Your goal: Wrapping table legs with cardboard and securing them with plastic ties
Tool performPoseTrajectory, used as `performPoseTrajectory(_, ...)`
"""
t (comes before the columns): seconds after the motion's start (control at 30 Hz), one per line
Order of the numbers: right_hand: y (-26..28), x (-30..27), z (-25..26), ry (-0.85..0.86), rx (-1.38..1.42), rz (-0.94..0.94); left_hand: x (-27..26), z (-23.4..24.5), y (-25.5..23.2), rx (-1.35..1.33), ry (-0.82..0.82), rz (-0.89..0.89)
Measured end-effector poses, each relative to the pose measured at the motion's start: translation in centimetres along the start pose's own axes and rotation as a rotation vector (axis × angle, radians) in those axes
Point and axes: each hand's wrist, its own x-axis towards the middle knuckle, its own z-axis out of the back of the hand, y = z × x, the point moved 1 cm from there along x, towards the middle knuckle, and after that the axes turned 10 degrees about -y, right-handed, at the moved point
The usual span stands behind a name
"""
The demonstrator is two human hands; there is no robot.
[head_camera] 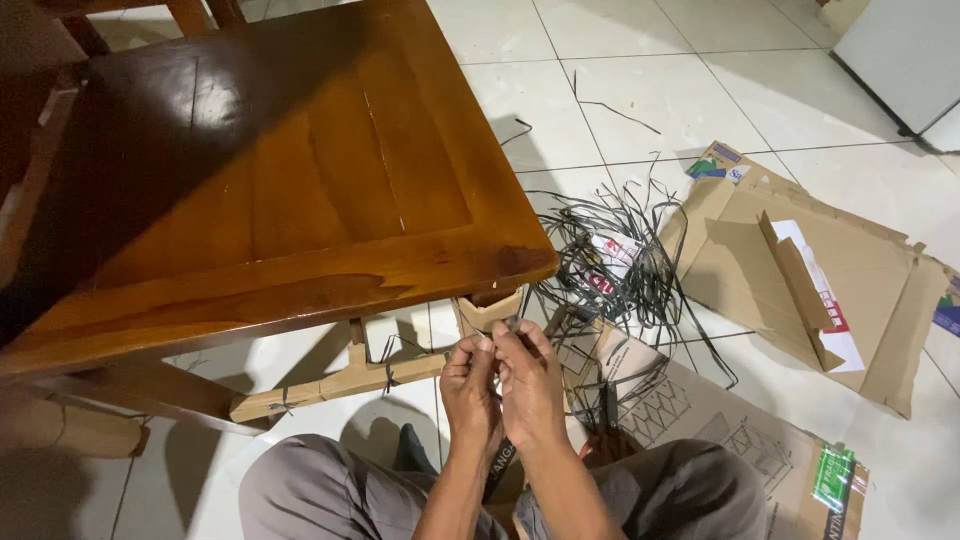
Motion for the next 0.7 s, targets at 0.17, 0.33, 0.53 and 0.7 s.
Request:
performPoseTrajectory(0.17,1.0,-1.5,-0.3,-0.06,-0.02,0.044,0.2,0.2,-0.3,0.044,-0.001,-0.005)
performPoseTrajectory(0.33,0.6,-1.2,0.6,-0.124,0.005,0.118,0.5,0.5,-0.6,0.185,0.024,-0.09)
performPoseTrajectory(0.53,0.7,0.3,1.1,-0.019,0.129,0.09,0.6,0.7,-0.8,0.285,0.077,-0.201)
performPoseTrajectory(0.7,1.5,3.9,1.2,0.177,0.089,-0.034,1.3,1.1,-2.4,0.625,0.127,-0.351)
